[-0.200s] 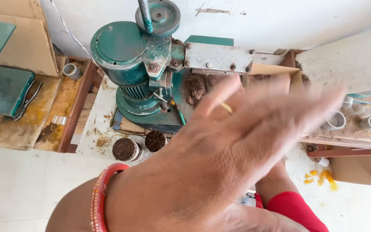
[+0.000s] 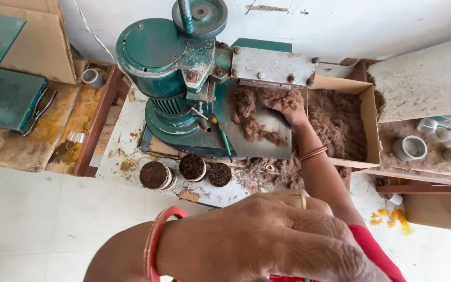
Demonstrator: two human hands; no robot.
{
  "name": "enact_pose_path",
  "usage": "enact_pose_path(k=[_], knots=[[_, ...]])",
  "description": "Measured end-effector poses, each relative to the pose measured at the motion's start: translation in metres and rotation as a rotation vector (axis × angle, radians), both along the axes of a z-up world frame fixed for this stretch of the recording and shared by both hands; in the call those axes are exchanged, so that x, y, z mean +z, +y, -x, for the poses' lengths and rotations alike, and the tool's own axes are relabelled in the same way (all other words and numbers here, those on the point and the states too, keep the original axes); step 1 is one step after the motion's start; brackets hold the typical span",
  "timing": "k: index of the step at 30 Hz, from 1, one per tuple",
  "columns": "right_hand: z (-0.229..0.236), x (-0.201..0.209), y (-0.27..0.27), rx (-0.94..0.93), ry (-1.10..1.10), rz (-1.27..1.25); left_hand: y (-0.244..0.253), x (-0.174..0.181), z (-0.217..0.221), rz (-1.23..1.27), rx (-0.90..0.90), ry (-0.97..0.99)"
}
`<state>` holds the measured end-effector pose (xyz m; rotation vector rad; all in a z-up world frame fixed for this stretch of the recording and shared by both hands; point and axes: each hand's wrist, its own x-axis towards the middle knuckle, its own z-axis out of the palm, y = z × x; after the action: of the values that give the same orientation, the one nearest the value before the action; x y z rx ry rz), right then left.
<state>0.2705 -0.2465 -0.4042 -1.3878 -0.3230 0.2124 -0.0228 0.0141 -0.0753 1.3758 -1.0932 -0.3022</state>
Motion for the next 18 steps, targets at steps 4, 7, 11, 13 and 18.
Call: enact_pose_path(k=[4, 7, 11, 13, 18], knots=[[-0.017, -0.002, 0.002, -0.059, 0.022, 0.132, -0.026, -0.066, 0.014, 0.122, -0.201, 0.179], [-0.020, 0.002, 0.006, -0.105, 0.049, 0.215, -0.064, -0.131, 0.023, 0.190, -0.323, 0.295], [0.027, 0.024, 0.012, 0.080, 0.231, -0.131, -0.105, -0.209, 0.026, 0.299, -0.505, 0.424], [0.059, 0.042, 0.019, -0.020, 0.168, -0.132, -0.116, -0.229, 0.038, 0.358, -0.610, 0.490], [0.092, 0.064, 0.016, -0.017, 0.137, -0.028, -0.115, -0.227, 0.038, 0.395, -0.650, 0.369]])
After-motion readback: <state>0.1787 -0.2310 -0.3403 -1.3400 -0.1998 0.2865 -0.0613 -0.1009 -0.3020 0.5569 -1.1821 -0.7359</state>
